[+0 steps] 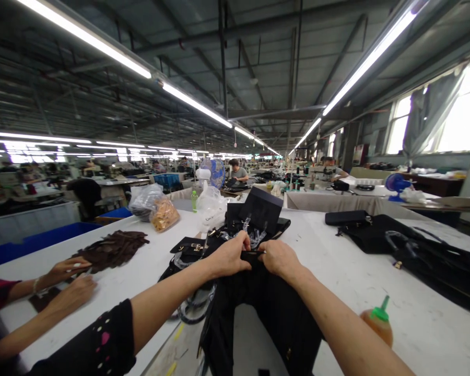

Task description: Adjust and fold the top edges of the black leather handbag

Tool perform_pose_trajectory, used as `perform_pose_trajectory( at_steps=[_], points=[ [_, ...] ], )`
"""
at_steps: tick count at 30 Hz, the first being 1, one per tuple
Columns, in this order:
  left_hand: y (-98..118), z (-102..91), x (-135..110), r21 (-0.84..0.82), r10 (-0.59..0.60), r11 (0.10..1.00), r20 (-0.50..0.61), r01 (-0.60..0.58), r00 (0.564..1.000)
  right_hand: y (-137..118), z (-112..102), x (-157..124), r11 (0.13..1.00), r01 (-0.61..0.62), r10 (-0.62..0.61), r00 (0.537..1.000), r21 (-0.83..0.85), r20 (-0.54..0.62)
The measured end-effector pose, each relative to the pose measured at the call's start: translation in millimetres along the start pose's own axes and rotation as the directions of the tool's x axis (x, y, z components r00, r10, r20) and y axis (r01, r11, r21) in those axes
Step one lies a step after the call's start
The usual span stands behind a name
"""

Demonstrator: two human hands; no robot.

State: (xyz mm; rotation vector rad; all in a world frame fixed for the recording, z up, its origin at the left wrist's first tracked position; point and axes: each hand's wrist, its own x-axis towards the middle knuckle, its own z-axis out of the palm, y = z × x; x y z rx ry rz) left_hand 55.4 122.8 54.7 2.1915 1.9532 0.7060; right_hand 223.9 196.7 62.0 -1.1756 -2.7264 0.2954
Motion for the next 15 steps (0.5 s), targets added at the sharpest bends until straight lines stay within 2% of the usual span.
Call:
perform_pose_trajectory(
  at_steps=[4, 7, 11, 15],
  points=[
    [-23, -1.7, -5, -0.118, -0.082, 0.989, 0.028, 0.085, 0.996, 7, 4, 2, 0.999, 0.033, -0.033, 0.999, 0.028, 0.016],
    [-35, -1.6, -4, -0.190, -0.082, 0.977, 0.089, 0.098, 0.993, 9, 6, 0, 0.998, 0.044, -0.045, 0.999, 0.039, 0.011],
    [-35, -3.5, -2, -0.239, -0.034, 0.969, 0.144, 0.069, 0.989, 10, 7, -2, 0.998, 0.049, -0.049, 0.999, 0.037, 0.005],
    [-27, -3.9, 1, -0.220, -0.028, 0.974, 0.127, 0.056, 0.992, 12, 7, -5, 0.998, 0.058, -0.057, 0.998, 0.018, -0.018]
  ],
)
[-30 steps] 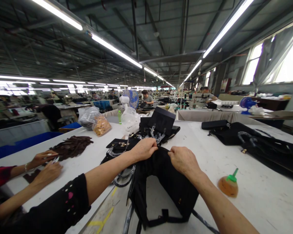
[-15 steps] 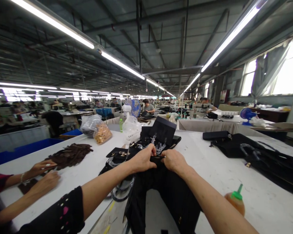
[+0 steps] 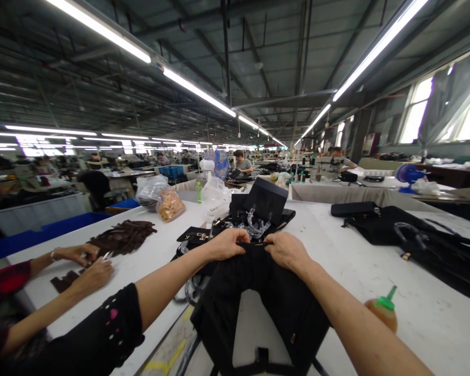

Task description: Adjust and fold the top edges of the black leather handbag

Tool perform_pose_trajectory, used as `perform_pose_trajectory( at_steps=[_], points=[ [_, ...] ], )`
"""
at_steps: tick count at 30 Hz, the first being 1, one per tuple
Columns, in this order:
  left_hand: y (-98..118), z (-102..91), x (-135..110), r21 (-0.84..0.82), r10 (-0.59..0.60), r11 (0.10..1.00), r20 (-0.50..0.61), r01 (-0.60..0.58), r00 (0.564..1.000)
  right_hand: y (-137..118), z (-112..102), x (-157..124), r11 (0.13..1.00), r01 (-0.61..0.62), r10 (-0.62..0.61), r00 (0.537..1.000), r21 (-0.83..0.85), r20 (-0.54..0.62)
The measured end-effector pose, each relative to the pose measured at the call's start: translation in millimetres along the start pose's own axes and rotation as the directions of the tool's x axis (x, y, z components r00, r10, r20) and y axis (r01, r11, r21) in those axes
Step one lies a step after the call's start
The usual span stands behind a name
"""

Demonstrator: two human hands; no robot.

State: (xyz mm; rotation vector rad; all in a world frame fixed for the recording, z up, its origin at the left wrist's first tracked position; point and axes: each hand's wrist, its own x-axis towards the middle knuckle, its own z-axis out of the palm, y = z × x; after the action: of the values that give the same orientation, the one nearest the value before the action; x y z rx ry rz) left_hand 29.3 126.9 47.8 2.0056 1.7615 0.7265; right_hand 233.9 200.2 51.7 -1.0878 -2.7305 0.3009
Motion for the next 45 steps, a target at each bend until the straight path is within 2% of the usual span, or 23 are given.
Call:
perform_pose_trajectory(
  at_steps=[9, 19, 24, 29, 35, 37, 39, 40, 42, 43, 44, 45],
  points=[
    [11, 3.0, 1, 0.115, 0.019, 0.993, -0.057, -0.012, 0.998, 0, 1, -3, 0.991, 0.130, -0.129, 0.990, 0.014, -0.047],
    [14, 1.9, 1, 0.235, 0.083, 0.969, -0.034, -0.072, 0.996, -11, 9, 6, 0.995, 0.076, -0.079, 0.995, -0.062, -0.054],
    [20, 3.4, 5, 0.336, 0.143, 0.934, -0.033, -0.124, 0.989, -14, 10, 2, 0.993, 0.097, -0.102, 0.992, -0.072, -0.069],
    [21, 4.9, 8, 0.394, 0.152, 0.911, -0.053, -0.119, 0.987, -11, 7, 1, 0.990, 0.142, -0.143, 0.989, -0.015, -0.036],
    [30, 5.1, 5, 0.350, 0.131, 0.931, -0.052, -0.105, 0.990, -12, 7, 3, 0.990, 0.062, -0.057, 0.997, 0.123, -0.046],
    [34, -3.3, -4, 0.189, 0.119, 0.977, -0.101, -0.099, 0.988, -6, 1, -3, 0.975, 0.055, -0.033, 0.994, 0.215, -0.105],
    [35, -14.9, -20, -0.113, 0.093, 0.985, -0.272, -0.127, 0.958, 7, -8, -15, 0.941, 0.068, 0.006, 0.976, 0.332, -0.217],
    [34, -19.6, -30, -0.266, 0.054, 0.948, -0.401, -0.172, 0.914, 15, -12, -21, 0.914, 0.083, 0.039, 0.956, 0.398, -0.290],
    [25, -21.9, -52, -0.439, -0.074, 0.853, -0.635, -0.280, 0.769, 35, -14, -36, 0.835, 0.131, 0.139, 0.890, 0.534, -0.434],
    [19, -17.8, -62, -0.482, -0.155, 0.824, -0.698, -0.299, 0.699, 45, -11, -42, 0.782, 0.154, 0.209, 0.848, 0.603, -0.487],
    [11, -9.8, -72, -0.530, -0.238, 0.802, -0.707, -0.275, 0.666, 54, -6, -48, 0.722, 0.170, 0.285, 0.810, 0.670, -0.513],
    [2, 1.9, -79, -0.604, -0.319, 0.767, -0.649, -0.215, 0.690, 63, 2, -53, 0.659, 0.192, 0.346, 0.781, 0.727, -0.520]
  ],
)
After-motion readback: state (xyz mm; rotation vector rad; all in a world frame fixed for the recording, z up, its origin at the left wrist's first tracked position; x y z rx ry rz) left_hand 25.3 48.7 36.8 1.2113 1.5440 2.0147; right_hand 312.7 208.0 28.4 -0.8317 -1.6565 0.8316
